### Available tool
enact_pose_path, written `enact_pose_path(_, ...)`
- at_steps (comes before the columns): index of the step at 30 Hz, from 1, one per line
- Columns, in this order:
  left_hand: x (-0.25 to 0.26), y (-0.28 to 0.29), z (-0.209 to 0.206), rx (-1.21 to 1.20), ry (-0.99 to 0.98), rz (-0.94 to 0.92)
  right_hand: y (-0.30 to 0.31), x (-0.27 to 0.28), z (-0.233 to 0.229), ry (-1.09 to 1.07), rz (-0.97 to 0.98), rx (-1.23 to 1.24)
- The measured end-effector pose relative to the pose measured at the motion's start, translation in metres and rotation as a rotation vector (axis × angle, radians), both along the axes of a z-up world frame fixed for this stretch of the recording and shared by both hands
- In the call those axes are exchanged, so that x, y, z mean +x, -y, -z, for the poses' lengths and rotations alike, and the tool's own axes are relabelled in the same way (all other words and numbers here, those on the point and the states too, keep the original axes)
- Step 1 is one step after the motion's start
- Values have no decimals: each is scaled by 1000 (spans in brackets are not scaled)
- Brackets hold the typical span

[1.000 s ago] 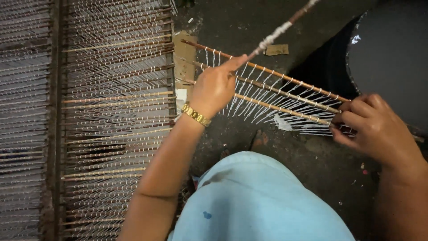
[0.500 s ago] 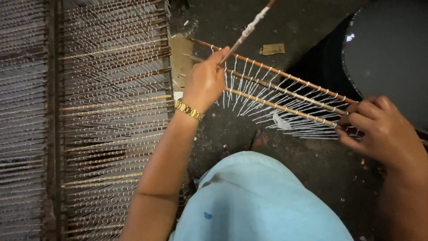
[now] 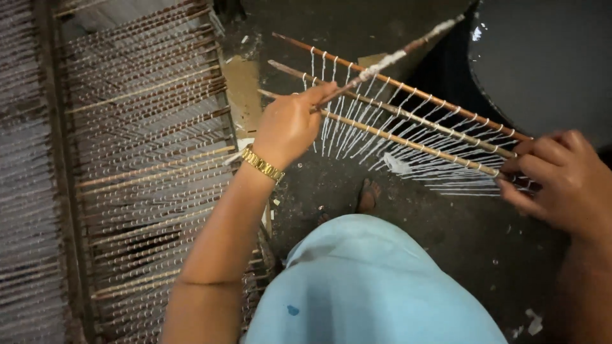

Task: Dipping frames of candle wicks into a vat of molten wax and hanging them on a rack to cool and harden.

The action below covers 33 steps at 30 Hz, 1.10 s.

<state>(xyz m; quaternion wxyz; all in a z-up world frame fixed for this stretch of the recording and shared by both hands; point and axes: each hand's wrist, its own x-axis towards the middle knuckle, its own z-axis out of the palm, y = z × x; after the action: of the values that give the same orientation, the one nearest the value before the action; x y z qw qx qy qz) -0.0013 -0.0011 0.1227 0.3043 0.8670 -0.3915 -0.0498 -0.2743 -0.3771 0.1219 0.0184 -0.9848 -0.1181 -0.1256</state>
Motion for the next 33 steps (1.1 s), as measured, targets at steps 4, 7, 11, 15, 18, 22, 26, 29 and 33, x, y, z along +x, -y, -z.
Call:
enact_pose_path(4,-8,18,-3,40,-25,42,-3,-10,-8,-44,42,-72)
enact_pose_path(7,-25,44,-5,-27,-72,142,-6,-18,-9,-17,62,-96)
enact_pose_path(11,-36,72,2,10,-62,255,-11,-25,-17,8,93,-68)
enact_pose_path(15,-27,84,-6,69,-131,263,0,-33,-8,28,146,15)
enact_pose_path(18,-5,71,-14,-159,-146,175,20,-41,-10,-43,200,-153)
enact_pose_path(22,3,81,-11,-160,-92,162,40,-44,-17,39,198,26)
enact_pose_path(26,8,115,-4,-164,-67,199,71,-48,-25,4,253,-23)
enact_pose_path(29,16,145,-10,-173,-42,194,91,-44,-31,34,294,26)
enact_pose_path(33,19,188,-23,-262,-58,262,98,-26,-53,117,305,-55)
